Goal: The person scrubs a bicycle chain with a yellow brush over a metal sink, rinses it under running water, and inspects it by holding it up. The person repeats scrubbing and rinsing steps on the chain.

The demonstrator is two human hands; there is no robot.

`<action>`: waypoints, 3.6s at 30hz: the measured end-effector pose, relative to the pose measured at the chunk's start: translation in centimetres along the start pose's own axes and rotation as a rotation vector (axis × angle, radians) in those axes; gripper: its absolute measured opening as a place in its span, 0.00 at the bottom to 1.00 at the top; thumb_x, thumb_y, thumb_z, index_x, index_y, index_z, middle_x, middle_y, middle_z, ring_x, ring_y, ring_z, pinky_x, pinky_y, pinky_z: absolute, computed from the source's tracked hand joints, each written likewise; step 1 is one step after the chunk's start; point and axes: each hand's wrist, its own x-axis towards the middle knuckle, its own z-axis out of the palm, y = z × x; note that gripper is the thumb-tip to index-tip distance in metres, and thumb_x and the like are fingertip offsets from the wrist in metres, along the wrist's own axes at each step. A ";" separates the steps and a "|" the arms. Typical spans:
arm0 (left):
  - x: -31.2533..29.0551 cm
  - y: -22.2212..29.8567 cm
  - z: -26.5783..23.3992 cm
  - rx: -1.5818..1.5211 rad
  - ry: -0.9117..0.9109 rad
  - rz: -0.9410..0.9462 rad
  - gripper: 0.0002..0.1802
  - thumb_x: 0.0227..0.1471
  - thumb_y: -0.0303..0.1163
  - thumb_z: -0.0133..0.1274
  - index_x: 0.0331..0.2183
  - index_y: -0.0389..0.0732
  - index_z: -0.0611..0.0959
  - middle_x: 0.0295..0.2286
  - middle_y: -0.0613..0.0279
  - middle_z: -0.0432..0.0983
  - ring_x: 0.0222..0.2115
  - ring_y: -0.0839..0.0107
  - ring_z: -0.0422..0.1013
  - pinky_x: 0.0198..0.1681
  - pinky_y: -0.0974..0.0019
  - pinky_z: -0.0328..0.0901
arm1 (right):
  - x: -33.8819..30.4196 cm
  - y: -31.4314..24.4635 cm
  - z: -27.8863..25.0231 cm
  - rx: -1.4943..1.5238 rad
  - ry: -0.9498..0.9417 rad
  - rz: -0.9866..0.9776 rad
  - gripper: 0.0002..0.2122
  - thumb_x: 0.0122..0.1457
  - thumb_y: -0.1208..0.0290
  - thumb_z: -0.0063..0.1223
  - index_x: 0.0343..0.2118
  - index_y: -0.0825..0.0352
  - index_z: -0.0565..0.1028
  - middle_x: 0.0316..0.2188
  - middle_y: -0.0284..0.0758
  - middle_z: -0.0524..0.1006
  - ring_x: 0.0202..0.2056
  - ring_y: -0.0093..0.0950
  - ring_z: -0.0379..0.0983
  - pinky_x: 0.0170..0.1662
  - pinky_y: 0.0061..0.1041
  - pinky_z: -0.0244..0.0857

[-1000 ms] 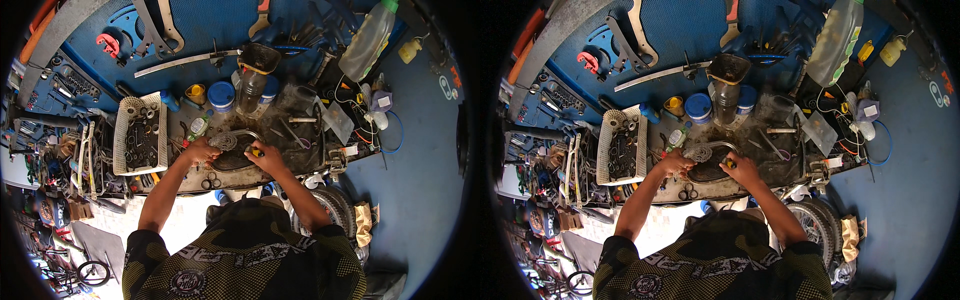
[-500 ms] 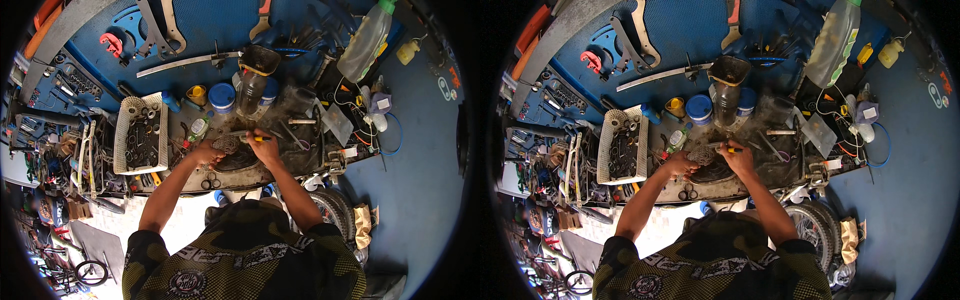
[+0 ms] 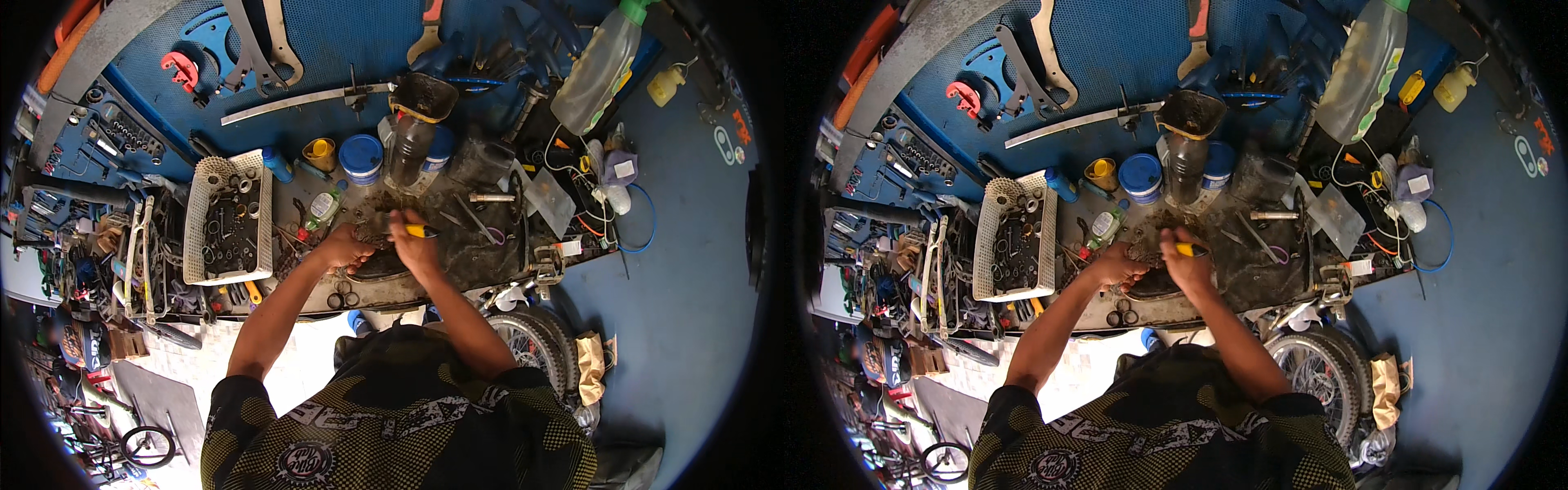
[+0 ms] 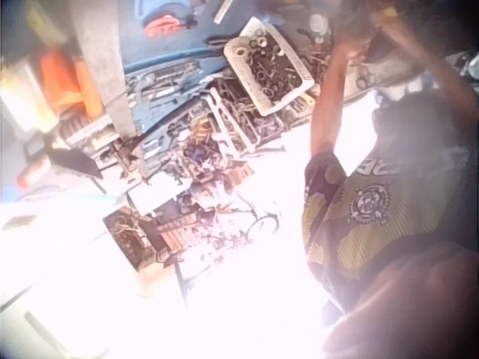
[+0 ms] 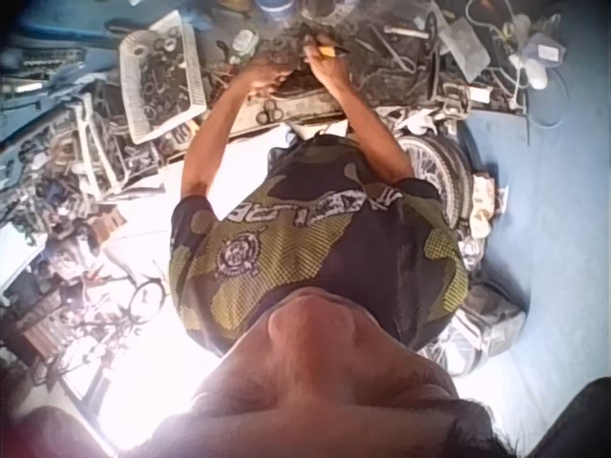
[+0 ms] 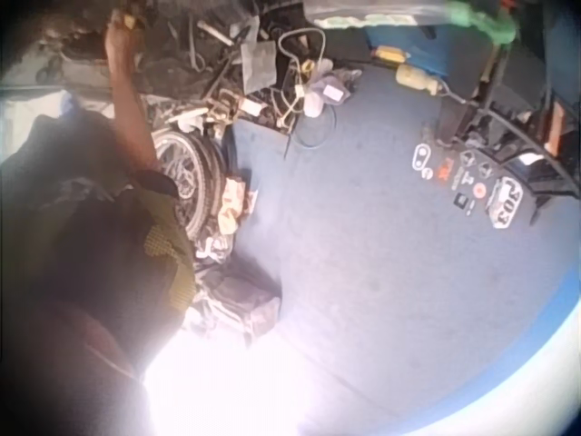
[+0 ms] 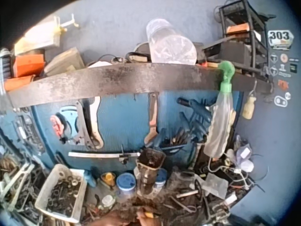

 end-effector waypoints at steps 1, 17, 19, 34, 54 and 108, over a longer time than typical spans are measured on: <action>-0.3 0.0 0.1 0.011 0.020 0.013 0.10 0.56 0.22 0.60 0.39 0.32 0.77 0.20 0.60 0.73 0.14 0.73 0.67 0.14 0.66 0.61 | 0.0 -0.1 0.2 -0.090 0.070 0.020 0.20 0.68 0.56 0.58 0.25 0.66 0.70 0.18 0.31 0.72 0.21 0.23 0.70 0.29 0.26 0.65; 0.4 0.3 0.6 0.053 0.055 0.045 0.10 0.54 0.22 0.62 0.31 0.33 0.75 0.17 0.62 0.69 0.13 0.73 0.65 0.14 0.66 0.58 | 0.9 2.3 -0.6 -0.124 0.050 0.028 0.20 0.68 0.51 0.56 0.30 0.66 0.75 0.19 0.35 0.78 0.22 0.27 0.79 0.29 0.27 0.71; -0.4 0.4 0.1 -0.002 0.043 0.066 0.09 0.54 0.22 0.61 0.30 0.33 0.75 0.17 0.62 0.70 0.13 0.74 0.64 0.14 0.66 0.58 | 1.4 3.0 -2.5 -0.440 0.085 0.174 0.22 0.68 0.45 0.54 0.32 0.64 0.77 0.20 0.35 0.79 0.22 0.30 0.79 0.29 0.29 0.72; 0.3 -1.3 -0.8 0.049 0.194 0.054 0.14 0.53 0.23 0.62 0.37 0.30 0.74 0.18 0.59 0.73 0.13 0.73 0.66 0.15 0.65 0.61 | -1.7 3.4 -6.8 -0.455 -0.249 -0.259 0.14 0.58 0.64 0.69 0.40 0.64 0.76 0.33 0.38 0.82 0.35 0.37 0.82 0.41 0.34 0.73; -0.6 -1.5 0.0 0.006 0.161 0.059 0.13 0.51 0.21 0.62 0.39 0.28 0.79 0.19 0.62 0.72 0.13 0.72 0.67 0.14 0.65 0.62 | -0.8 0.1 -3.7 -0.216 -0.299 -0.179 0.10 0.61 0.74 0.67 0.43 0.68 0.81 0.35 0.31 0.82 0.38 0.18 0.77 0.43 0.23 0.73; 0.3 -0.5 1.4 0.072 0.230 0.104 0.09 0.53 0.22 0.62 0.33 0.31 0.77 0.16 0.63 0.69 0.12 0.74 0.64 0.13 0.64 0.57 | -0.1 4.9 -3.8 0.141 -0.165 -0.090 0.15 0.66 0.57 0.64 0.32 0.65 0.80 0.28 0.33 0.80 0.34 0.25 0.79 0.40 0.28 0.69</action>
